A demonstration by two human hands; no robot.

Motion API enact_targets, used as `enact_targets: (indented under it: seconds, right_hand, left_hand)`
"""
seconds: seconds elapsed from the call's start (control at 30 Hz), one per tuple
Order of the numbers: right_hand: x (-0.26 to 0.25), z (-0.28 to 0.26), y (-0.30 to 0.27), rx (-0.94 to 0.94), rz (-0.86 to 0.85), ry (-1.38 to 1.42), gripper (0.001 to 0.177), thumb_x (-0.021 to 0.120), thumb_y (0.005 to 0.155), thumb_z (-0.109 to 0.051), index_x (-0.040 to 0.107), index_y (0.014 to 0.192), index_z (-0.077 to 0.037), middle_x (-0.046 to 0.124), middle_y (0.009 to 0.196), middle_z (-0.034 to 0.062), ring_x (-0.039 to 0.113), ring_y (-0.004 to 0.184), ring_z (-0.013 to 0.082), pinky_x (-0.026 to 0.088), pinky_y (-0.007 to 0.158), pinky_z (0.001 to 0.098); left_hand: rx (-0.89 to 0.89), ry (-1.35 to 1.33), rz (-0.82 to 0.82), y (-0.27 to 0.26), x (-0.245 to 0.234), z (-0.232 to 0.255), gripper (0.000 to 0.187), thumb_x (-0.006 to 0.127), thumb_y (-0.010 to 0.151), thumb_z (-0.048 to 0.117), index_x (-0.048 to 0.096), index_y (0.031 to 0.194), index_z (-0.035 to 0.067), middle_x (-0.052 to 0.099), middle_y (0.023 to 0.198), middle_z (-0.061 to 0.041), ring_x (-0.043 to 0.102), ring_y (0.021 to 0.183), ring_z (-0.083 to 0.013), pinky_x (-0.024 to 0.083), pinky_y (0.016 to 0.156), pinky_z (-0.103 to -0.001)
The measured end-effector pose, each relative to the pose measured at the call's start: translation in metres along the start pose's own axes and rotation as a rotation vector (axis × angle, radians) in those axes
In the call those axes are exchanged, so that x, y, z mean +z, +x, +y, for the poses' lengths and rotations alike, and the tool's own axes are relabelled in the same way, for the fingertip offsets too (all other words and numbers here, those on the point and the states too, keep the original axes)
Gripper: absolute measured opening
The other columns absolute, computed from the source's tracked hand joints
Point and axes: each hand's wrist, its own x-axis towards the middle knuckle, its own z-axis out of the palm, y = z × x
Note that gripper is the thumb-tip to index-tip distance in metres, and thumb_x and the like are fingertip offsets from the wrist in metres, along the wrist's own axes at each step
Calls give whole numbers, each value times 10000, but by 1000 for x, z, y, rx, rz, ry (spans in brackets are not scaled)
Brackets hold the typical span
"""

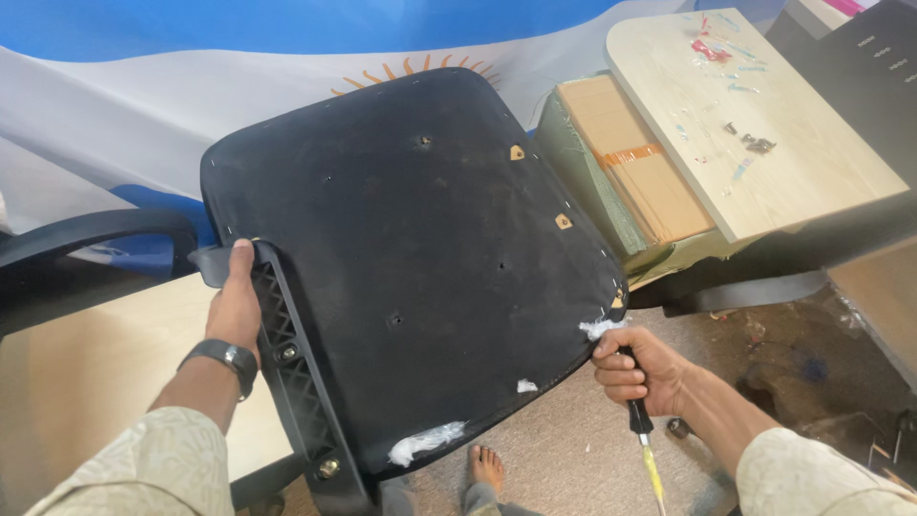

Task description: The person assembles an office chair by attaching the armrests to the seat base using a screwdriver. They insert screws into the armrest brackets and tighten them to secure the parts.

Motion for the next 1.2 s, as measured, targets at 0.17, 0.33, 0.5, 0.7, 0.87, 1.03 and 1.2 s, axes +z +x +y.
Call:
enact_targets:
  seconds: [0.17, 0.33, 0.5, 0.7, 0.87, 1.03, 1.2]
  right_hand:
    - [-18, -43, 19, 39, -42, -181, 390, 591, 796, -50, 395, 478, -160, 374, 399, -38, 296, 298, 58, 243, 273, 212]
    - [-26, -84, 38, 11, -18, -327, 339, 587, 798, -36, 421, 523, -145, 382, 426, -45, 297, 323, 46, 231, 287, 208]
    - [-5, -109, 31, 25, 210, -672, 236, 633, 827, -40, 514, 633, -105, 439, 497, -6, 337, 379, 68, 253, 333, 232]
    - [63, -95, -27, 15, 425, -1528, 234, 693, 899, -176, 753, 926, 48, 482, 542, 3, 435, 427, 128, 342, 399, 292]
    - [151, -69, -52, -85, 373, -1431, 383, 720, 913, -296, 784, 1188, -37, 477, 537, 32, 415, 449, 143, 315, 432, 283]
    - [235, -25, -43, -243, 174, -1323, 408, 575, 931, -219, 730, 1281, -77, 568, 625, 8, 490, 487, 89, 422, 451, 248]
    - [305, 11, -22, -433, 27, -1133, 589, 624, 811, -133, 570, 1392, -52, 761, 799, 39, 509, 473, 97, 424, 424, 265]
  left_hand:
    - [-45, -51, 124, -31, 3, -18, 948, 473, 908, 701, 425, 1491, -44, 466, 1536, -224, 423, 1448, -351, 309, 1186, -429]
    - [-21, -199, 185, -41, 8, -34, 929, 512, 869, 687, 492, 1441, -44, 574, 1454, -163, 529, 1380, -306, 374, 1158, -401]
    - [57, -112, 327, -38, 18, -38, 960, 559, 870, 699, 352, 1496, 1, 505, 1460, -210, 481, 1368, -346, 346, 1149, -417]
    - [192, 217, 654, -51, 8, -29, 982, 795, 803, 512, 268, 1485, 40, 306, 1517, -330, 480, 1329, -485, 379, 1111, -501]
    - [1248, 878, 522, -45, -17, -18, 593, 710, 897, 132, 477, 1440, 79, 332, 1568, -270, 393, 1456, -495, 316, 1195, -541]
    - [1157, 721, -173, -33, -17, 5, 569, 457, 791, -153, 670, 1253, 103, 591, 1455, -133, 512, 1388, -329, 399, 1139, -400]
    - [777, 494, -386, -42, -24, 19, 321, 543, 901, 64, 768, 1122, 126, 752, 1238, -79, 705, 1198, -240, 513, 1026, -360]
